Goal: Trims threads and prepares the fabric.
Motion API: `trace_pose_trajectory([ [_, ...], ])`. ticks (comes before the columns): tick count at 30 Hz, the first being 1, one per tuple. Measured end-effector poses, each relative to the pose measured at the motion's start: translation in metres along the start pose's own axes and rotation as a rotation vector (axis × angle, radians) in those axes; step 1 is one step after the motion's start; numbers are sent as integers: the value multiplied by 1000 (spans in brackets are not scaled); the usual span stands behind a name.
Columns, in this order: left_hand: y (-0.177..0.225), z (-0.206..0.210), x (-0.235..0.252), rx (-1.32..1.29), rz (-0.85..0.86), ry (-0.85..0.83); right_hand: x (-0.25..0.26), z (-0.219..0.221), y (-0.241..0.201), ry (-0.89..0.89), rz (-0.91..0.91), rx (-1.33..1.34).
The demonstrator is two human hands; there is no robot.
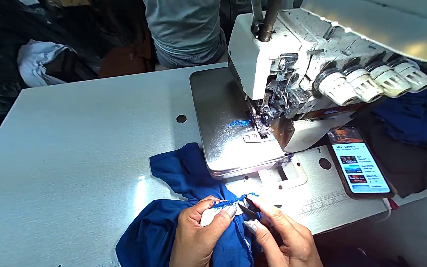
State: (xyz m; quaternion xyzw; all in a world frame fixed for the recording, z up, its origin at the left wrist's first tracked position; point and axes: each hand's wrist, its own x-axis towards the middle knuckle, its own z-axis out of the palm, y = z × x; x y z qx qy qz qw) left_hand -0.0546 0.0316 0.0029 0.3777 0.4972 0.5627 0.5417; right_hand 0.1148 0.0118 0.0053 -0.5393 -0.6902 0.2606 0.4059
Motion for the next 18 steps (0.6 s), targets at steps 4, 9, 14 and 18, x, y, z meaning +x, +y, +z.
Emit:
trace_pose_trajectory([
  [4,-1,-1,0,-2,15,-8,0,-2,-3,-18,59,10],
  [9,-1,-1,0,-15,14,-4,0,-1,0,-12,4,-4],
  [14,-3,-1,1,-8,24,-13,1,-3,-3,-19,46,7],
  [18,-3,-2,1,6,43,-25,1,-3,-3,-19,51,2],
])
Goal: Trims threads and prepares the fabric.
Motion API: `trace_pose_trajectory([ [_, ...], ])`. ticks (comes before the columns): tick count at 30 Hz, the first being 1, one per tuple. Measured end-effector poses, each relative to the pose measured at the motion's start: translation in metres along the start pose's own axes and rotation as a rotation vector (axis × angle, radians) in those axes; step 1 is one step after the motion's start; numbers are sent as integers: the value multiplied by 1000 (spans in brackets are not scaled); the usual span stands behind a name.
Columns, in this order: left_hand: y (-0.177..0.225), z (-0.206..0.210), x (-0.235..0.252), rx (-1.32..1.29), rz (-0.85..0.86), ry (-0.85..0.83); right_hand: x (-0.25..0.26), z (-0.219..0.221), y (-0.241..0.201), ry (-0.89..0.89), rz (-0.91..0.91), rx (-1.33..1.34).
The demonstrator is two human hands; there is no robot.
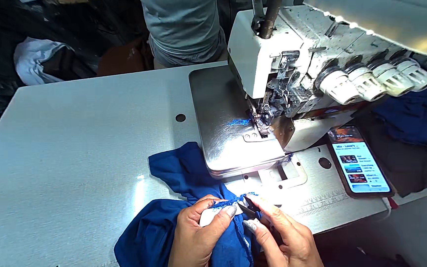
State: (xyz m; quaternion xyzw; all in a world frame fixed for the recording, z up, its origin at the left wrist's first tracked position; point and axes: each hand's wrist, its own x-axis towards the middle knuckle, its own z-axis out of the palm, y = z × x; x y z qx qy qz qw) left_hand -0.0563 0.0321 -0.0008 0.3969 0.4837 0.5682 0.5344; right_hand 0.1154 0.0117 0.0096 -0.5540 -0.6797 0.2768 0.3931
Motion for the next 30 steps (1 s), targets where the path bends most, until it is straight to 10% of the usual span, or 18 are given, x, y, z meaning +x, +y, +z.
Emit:
trace_pose_trajectory([
  [13,-1,0,-1,37,11,8,-4,14,5,44,-72,-51],
  [19,4,2,-1,-25,-58,21,2,20,6,251,-6,554],
  [30,3,2,-2,-3,-37,30,2,-6,-1,-11,-33,-25],
])
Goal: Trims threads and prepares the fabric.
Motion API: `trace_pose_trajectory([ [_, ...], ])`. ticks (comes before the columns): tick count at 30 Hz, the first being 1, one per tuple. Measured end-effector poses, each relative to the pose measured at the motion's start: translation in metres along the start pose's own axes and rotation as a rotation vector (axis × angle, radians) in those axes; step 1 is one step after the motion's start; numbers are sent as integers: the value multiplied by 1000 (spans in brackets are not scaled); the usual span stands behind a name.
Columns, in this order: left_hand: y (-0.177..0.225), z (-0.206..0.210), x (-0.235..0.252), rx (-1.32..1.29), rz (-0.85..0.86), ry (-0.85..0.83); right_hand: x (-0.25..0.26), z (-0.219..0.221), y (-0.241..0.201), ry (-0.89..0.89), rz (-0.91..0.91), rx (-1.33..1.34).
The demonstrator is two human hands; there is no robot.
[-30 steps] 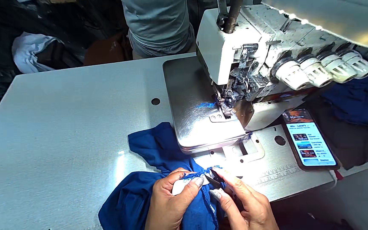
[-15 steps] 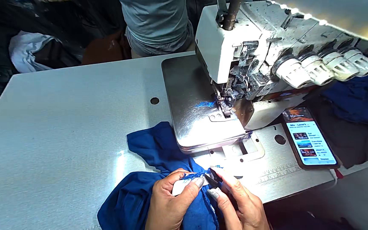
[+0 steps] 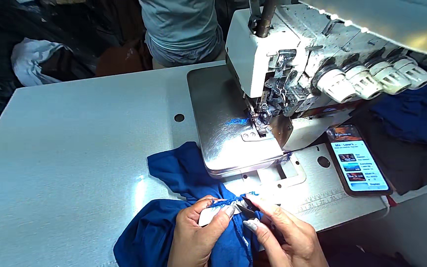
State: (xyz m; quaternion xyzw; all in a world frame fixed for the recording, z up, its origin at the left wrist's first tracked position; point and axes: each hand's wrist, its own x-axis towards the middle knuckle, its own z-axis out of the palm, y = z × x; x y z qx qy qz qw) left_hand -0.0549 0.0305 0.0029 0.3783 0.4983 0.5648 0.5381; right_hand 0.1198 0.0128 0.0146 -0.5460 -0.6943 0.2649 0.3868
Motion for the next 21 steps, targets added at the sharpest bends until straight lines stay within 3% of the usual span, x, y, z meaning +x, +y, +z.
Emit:
trace_pose_trajectory([
  [7,-3,-2,0,21,44,-31,1,6,1,7,-18,0],
  [13,-4,-3,0,12,43,-34,3,21,15,167,45,304],
  [16,-3,-3,1,13,46,-36,4,13,16,168,2,191],
  [21,-3,-4,1,35,54,-60,0,4,2,17,-62,-37],
])
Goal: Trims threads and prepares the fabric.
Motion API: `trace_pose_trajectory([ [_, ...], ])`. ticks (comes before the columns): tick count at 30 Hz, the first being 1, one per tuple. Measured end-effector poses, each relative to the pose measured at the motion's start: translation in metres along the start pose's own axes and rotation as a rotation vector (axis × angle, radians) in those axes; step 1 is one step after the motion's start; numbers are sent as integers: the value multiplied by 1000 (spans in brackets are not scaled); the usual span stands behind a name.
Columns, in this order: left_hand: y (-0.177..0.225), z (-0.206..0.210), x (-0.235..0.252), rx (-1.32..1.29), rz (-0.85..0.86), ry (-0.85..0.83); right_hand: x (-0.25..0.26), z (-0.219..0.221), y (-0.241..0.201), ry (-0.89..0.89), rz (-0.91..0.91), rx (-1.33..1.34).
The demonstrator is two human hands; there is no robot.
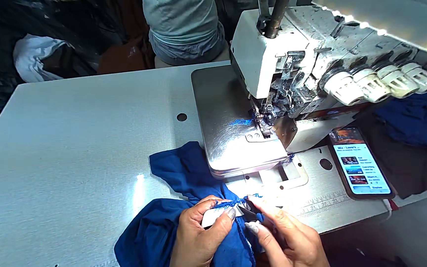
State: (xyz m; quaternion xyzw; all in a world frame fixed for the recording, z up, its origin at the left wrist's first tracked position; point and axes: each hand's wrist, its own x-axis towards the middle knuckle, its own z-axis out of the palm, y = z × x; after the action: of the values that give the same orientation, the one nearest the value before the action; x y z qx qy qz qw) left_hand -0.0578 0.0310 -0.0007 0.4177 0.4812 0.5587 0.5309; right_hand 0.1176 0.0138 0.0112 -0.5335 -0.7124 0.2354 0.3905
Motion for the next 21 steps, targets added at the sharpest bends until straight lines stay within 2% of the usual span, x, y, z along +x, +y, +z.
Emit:
trace_pose_trajectory([
  [10,-3,0,0,38,33,5,1,2,-1,-21,-32,-80],
  [16,-4,0,0,53,33,-2,4,8,2,79,-29,7],
  [21,-2,2,1,43,3,22,1,-2,-3,-46,-21,-65],
])
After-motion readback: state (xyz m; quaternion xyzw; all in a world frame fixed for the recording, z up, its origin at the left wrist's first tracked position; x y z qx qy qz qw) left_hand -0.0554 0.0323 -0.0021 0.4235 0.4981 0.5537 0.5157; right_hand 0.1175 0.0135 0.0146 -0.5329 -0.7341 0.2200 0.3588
